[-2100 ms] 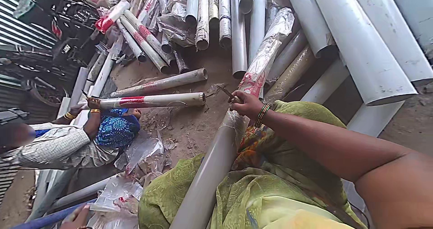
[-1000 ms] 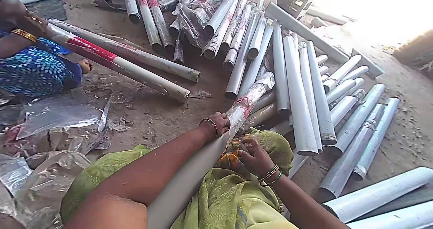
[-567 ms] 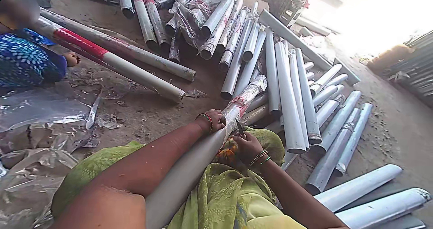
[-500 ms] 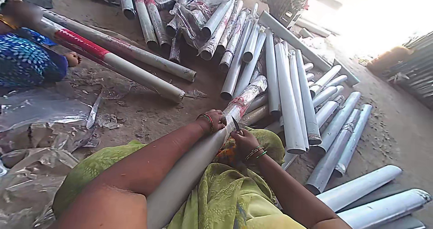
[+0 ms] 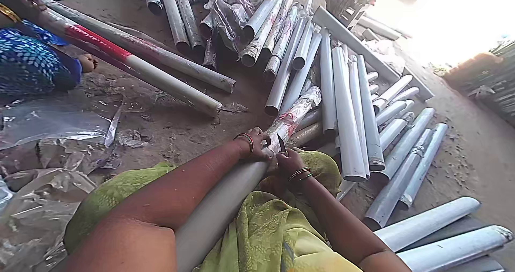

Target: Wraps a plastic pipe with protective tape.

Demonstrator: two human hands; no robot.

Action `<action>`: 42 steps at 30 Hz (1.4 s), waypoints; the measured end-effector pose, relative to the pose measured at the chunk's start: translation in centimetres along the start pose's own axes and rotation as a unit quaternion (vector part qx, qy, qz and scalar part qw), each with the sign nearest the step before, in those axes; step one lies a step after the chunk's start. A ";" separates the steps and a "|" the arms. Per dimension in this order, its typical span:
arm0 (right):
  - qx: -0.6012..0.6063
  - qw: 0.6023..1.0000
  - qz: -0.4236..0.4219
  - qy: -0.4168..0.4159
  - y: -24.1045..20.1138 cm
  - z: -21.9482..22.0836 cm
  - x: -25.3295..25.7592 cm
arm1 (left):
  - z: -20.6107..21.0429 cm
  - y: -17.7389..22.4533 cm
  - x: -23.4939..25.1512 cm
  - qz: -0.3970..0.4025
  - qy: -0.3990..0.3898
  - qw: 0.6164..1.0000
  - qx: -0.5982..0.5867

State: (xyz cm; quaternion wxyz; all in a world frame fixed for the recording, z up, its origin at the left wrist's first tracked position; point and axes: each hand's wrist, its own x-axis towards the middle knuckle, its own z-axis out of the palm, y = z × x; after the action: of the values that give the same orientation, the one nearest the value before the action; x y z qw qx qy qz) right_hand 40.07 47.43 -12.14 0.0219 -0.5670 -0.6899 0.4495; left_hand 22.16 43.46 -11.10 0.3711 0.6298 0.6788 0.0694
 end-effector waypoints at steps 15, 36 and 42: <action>0.301 0.950 0.047 0.060 2.0 -1.5 -0.7 | 0.4 -0.6 0.5 -0.003 0.008 0.999 -0.034; 0.077 0.996 -0.040 -0.024 3.4 0.1 -2.1 | 0.6 -1.8 0.6 0.005 0.011 0.997 -0.074; 0.079 0.996 -0.038 -0.026 4.7 -0.2 -2.9 | 1.4 -3.1 1.4 0.027 0.027 0.993 -0.116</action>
State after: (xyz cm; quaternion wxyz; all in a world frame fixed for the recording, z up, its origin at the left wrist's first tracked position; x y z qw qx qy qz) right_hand 44.74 45.02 -13.67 0.0657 -0.5251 -0.6735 0.5161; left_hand 20.61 43.60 -14.40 0.4208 0.5989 0.6586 0.1746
